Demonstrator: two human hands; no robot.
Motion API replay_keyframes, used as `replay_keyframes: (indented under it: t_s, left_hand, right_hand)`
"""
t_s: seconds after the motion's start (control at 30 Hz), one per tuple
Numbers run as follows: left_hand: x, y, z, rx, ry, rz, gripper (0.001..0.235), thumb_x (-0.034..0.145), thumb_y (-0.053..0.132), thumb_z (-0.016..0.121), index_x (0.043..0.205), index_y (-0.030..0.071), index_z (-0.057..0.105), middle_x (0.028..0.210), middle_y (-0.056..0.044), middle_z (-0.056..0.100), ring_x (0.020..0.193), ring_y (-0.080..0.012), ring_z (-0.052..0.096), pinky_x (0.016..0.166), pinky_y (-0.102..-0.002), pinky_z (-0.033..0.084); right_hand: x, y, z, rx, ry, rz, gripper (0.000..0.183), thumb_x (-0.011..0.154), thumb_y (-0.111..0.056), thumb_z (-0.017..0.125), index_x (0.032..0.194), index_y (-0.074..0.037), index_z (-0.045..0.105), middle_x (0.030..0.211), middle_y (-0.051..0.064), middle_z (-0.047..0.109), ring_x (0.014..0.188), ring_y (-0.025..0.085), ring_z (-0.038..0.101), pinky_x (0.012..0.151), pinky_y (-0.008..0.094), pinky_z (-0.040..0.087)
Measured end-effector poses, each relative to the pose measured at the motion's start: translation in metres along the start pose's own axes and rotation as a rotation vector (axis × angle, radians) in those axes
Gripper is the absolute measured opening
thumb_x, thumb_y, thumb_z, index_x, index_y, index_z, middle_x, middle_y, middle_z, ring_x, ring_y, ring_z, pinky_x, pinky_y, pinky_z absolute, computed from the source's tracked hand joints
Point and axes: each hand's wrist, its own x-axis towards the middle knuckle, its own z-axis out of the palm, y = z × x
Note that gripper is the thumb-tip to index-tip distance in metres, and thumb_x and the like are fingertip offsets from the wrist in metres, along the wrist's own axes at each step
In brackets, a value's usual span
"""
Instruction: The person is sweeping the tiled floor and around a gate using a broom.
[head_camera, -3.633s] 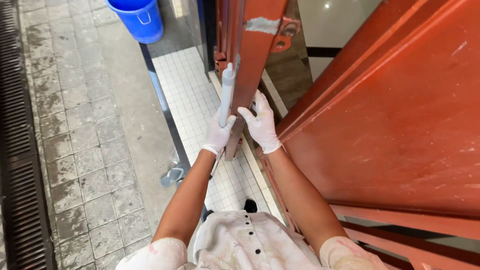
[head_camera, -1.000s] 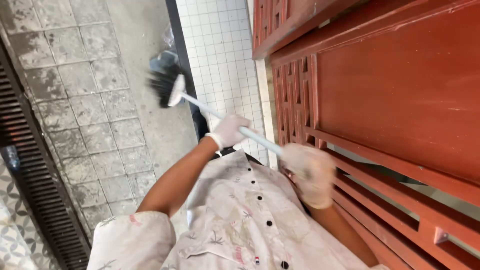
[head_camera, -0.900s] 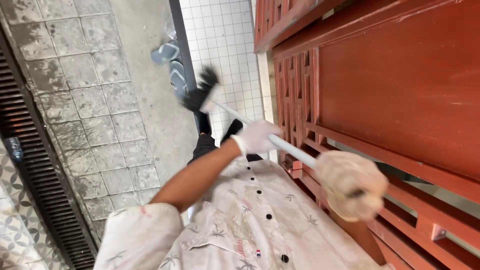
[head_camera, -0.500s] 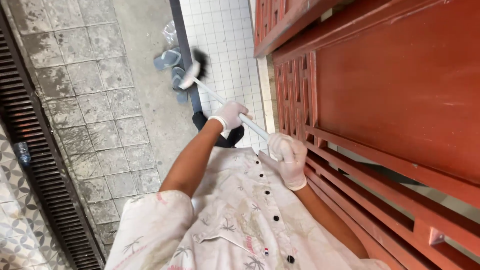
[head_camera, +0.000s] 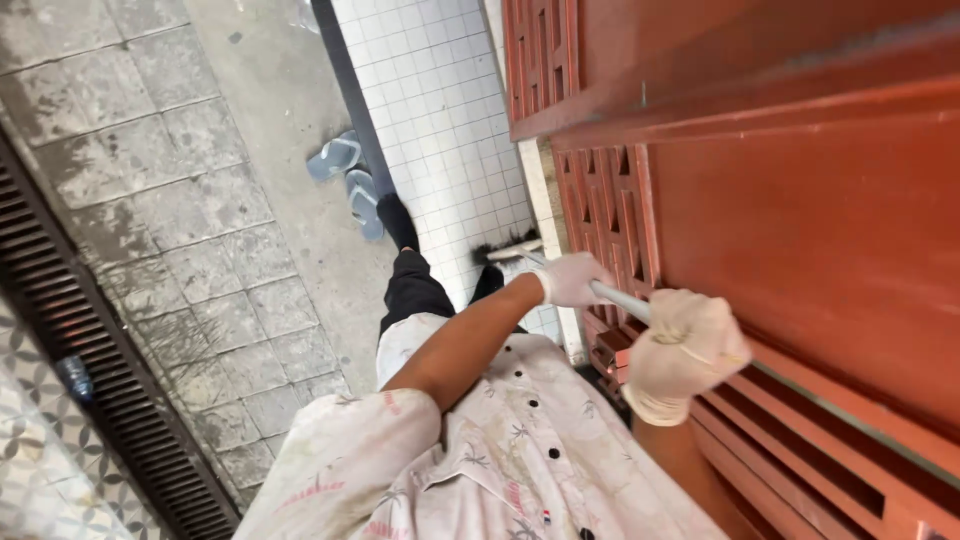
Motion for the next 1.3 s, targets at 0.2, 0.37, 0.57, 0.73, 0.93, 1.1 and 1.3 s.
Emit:
replay_keyframes:
  t_s: [0.2, 0.37, 0.57, 0.73, 0.93, 1.1, 1.3]
  left_hand:
    - [-0.036, -0.125, -0.132, 0.025, 0.279, 0.056, 0.029, 0.091, 0.037, 0.07, 0.088, 0.008, 0.075, 0.089, -0.012, 0.073, 0.086, -0.0337, 0.068, 0.081, -0.044, 0.053]
    - [-0.083, -0.175, -0.256, 0.218, 0.476, -0.044, 0.036, 0.09, 0.037, 0.072, 0.074, 0.005, 0.069, 0.079, -0.015, 0.068, 0.081, -0.0359, 0.066, 0.081, -0.048, 0.051]
    - [-0.078, -0.082, -0.255, -0.012, 0.717, 0.206, 0.028, 0.082, 0.037, 0.076, 0.069, 0.014, 0.069, 0.072, -0.006, 0.068, 0.074, -0.0284, 0.068, 0.069, -0.042, 0.055]
    - [-0.087, 0.002, -0.218, -0.166, 0.335, 0.076, 0.052, 0.089, 0.055, 0.064, 0.065, 0.009, 0.065, 0.066, -0.012, 0.064, 0.062, -0.032, 0.062, 0.064, -0.044, 0.05]
    - [-0.111, -0.118, -0.254, 0.154, 0.262, -0.132, 0.034, 0.091, 0.045, 0.069, 0.085, 0.011, 0.075, 0.089, -0.013, 0.073, 0.088, -0.0343, 0.07, 0.081, -0.043, 0.054]
    - [-0.161, -0.227, -0.322, 0.134, 0.477, -0.241, 0.017, 0.083, 0.024, 0.07, 0.096, 0.016, 0.077, 0.095, -0.012, 0.075, 0.092, -0.0308, 0.073, 0.083, -0.041, 0.058]
    - [-0.103, -0.087, -0.317, 0.19, 0.505, 0.008, 0.025, 0.085, 0.041, 0.075, 0.082, 0.017, 0.075, 0.078, -0.012, 0.072, 0.076, -0.0342, 0.069, 0.071, -0.045, 0.055]
  right_hand:
    - [-0.023, 0.105, 0.109, -0.232, -0.17, -0.1, 0.021, 0.096, 0.001, 0.05, 0.075, 0.005, 0.05, 0.07, 0.013, 0.051, 0.062, 0.022, 0.049, 0.058, 0.036, 0.038]
    - [0.017, 0.116, 0.209, -0.192, -0.477, 0.275, 0.02, 0.095, 0.003, 0.049, 0.076, 0.005, 0.051, 0.07, 0.01, 0.049, 0.063, 0.021, 0.047, 0.059, 0.033, 0.038]
    - [0.07, 0.032, 0.189, -0.558, -0.618, -0.111, 0.007, 0.092, 0.001, 0.061, 0.088, 0.006, 0.065, 0.081, 0.017, 0.062, 0.079, 0.032, 0.066, 0.075, 0.037, 0.055]
    - [0.072, -0.021, 0.214, -0.266, -0.378, -0.281, 0.021, 0.085, 0.004, 0.054, 0.066, -0.003, 0.051, 0.058, 0.007, 0.055, 0.053, 0.017, 0.055, 0.054, 0.031, 0.051]
    - [0.057, 0.063, 0.235, -0.377, -0.662, -0.235, 0.029, 0.084, -0.007, 0.069, 0.068, 0.003, 0.048, 0.067, 0.009, 0.05, 0.059, 0.024, 0.05, 0.056, 0.037, 0.044]
    - [0.02, 0.158, 0.247, -0.213, -0.764, 0.027, 0.027, 0.097, -0.007, 0.065, 0.072, -0.003, 0.054, 0.08, 0.011, 0.06, 0.079, 0.024, 0.061, 0.069, 0.039, 0.05]
    - [0.127, 0.027, 0.272, -0.468, -0.65, -0.457, 0.028, 0.067, -0.015, 0.073, 0.072, 0.005, 0.054, 0.069, 0.015, 0.056, 0.064, 0.031, 0.061, 0.061, 0.042, 0.054]
